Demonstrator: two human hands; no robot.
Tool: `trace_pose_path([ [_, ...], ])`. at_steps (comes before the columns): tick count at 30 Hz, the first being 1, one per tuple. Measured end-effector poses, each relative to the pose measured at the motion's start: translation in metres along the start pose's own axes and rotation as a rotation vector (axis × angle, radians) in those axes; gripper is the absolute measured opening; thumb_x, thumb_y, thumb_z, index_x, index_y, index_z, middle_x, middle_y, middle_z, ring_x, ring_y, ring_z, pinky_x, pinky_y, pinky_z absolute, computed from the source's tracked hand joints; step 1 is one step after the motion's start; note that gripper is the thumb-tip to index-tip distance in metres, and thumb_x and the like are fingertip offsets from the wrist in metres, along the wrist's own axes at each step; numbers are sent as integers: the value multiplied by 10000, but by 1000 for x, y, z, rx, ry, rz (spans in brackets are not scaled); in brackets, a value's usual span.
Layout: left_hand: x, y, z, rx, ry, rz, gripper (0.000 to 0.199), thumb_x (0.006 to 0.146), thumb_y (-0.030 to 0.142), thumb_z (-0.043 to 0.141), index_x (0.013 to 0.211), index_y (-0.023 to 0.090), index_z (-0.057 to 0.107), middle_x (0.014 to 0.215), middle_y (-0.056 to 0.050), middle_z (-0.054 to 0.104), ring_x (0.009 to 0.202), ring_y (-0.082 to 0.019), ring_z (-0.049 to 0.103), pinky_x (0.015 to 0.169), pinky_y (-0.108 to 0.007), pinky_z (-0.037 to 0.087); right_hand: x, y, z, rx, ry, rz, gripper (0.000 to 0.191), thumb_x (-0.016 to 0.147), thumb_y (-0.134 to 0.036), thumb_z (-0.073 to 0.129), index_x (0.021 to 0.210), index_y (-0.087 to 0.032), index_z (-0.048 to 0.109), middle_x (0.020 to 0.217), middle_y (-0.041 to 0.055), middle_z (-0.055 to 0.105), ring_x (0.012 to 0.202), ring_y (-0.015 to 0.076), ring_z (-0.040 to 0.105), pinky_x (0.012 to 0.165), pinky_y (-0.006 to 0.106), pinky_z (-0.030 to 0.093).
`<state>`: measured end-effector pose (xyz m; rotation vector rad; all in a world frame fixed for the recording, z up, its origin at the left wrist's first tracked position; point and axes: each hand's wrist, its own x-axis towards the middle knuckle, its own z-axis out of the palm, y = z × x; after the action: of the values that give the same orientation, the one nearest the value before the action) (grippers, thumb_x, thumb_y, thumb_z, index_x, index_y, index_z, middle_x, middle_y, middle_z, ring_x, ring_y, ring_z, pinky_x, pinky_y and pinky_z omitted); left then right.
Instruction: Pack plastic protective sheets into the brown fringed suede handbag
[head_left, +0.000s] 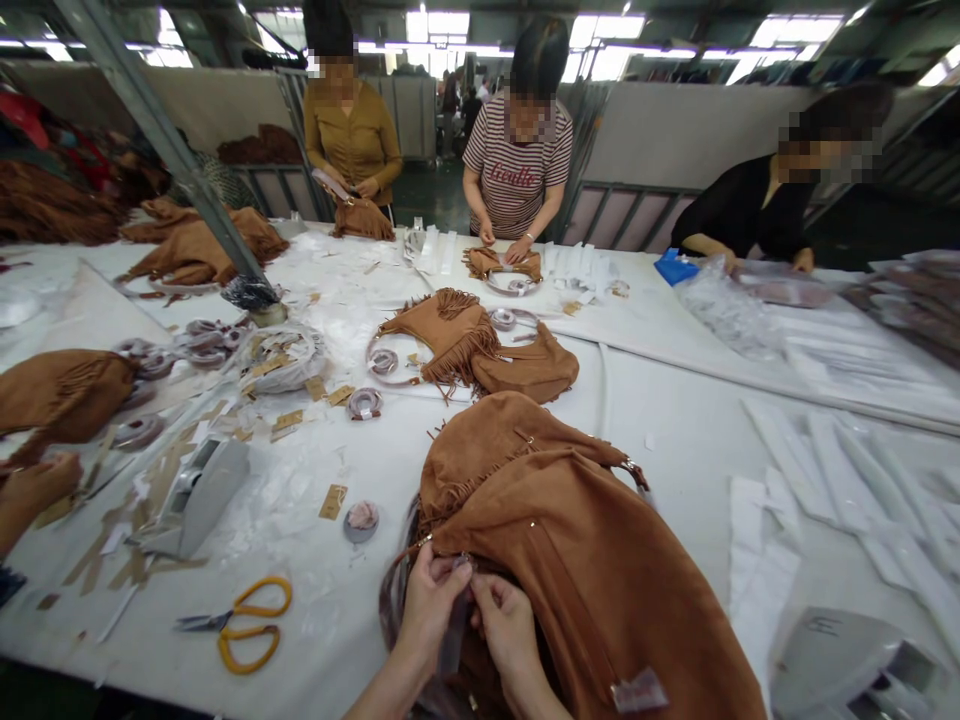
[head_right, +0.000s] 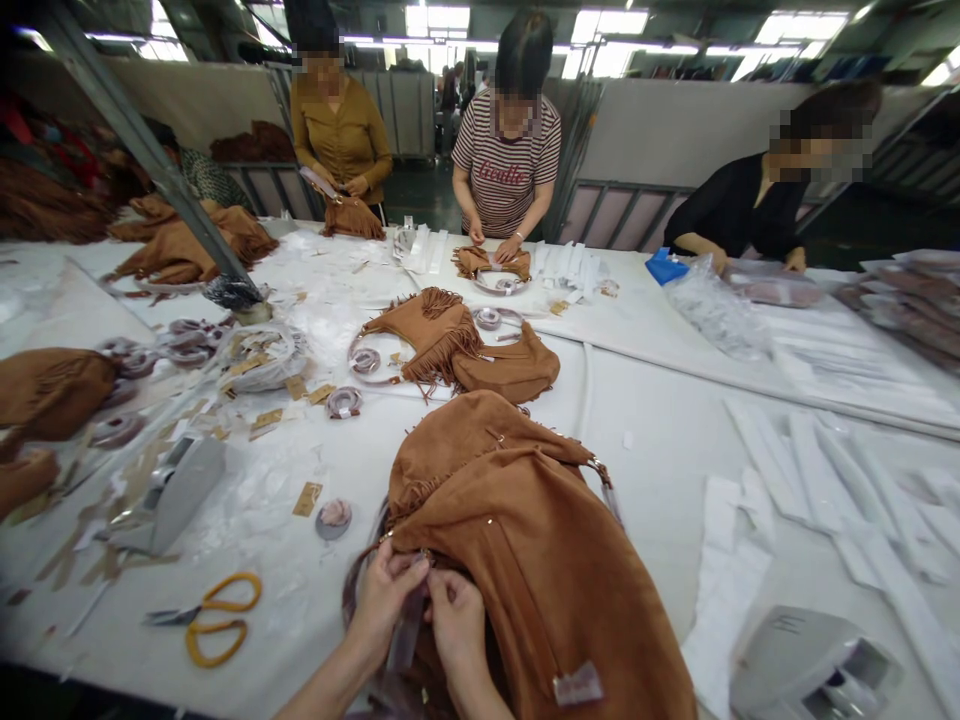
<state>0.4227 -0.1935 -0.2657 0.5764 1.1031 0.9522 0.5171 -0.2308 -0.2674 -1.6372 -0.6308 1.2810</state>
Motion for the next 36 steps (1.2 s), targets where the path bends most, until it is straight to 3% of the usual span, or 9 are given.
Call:
trace_pose_path([
  [6,8,1,2,-51,0,-33,501,537,338,805,961,139,624,891,-92,700,781,-193,643,733,-284,482,-3,-3,0,-19,-11,-57,505,688,-627,594,810,-144,674,495,2,547,445,123,432,431,246,311],
  [12,15,3,8,-138,23,-27,438,533,270,793,923,149,634,862,-60,699,764,-178,641,742,-283,482,5,-4,9,46,63,-110,446,691,-588,617,741,-146,649,563,8,577,487,123,474,481,248,385],
  [16,14,-3,8,-137,39,-76,394,562,247,751,915,146,608,787,-49,688,633,-168,629,571,-251,468,5,-3,13,157,84,-64,452,665,-540,674,884,-146,636,579,-7,583,457,112,459,443,240,373],
  [21,14,-5,5,-84,59,-94,412,560,206,745,930,157,572,703,-18,662,574,-149,605,543,-238,447,6,-8,13,215,80,24,418,645,-495,707,827,-120,674,563,7,594,457,107,440,449,241,350],
  [26,3,0,-6,-163,-50,-147,434,616,333,763,974,174,574,796,-30,667,647,-137,605,617,-242,438,11,-7,14,164,129,19,336,667,-450,676,757,-126,681,660,58,664,605,180,569,591,282,450],
  [31,-15,0,-18,-28,-174,-413,448,609,524,738,799,137,613,634,-3,611,571,-113,550,574,-226,377,14,-2,13,7,175,11,297,687,-415,609,694,-124,666,680,74,680,649,205,592,621,287,455],
  [36,-6,4,-11,-22,-168,-402,444,551,486,779,748,124,614,558,23,567,516,-92,492,560,-220,334,16,0,9,-85,137,-8,328,698,-427,574,732,-119,683,690,81,687,677,222,605,622,283,455],
])
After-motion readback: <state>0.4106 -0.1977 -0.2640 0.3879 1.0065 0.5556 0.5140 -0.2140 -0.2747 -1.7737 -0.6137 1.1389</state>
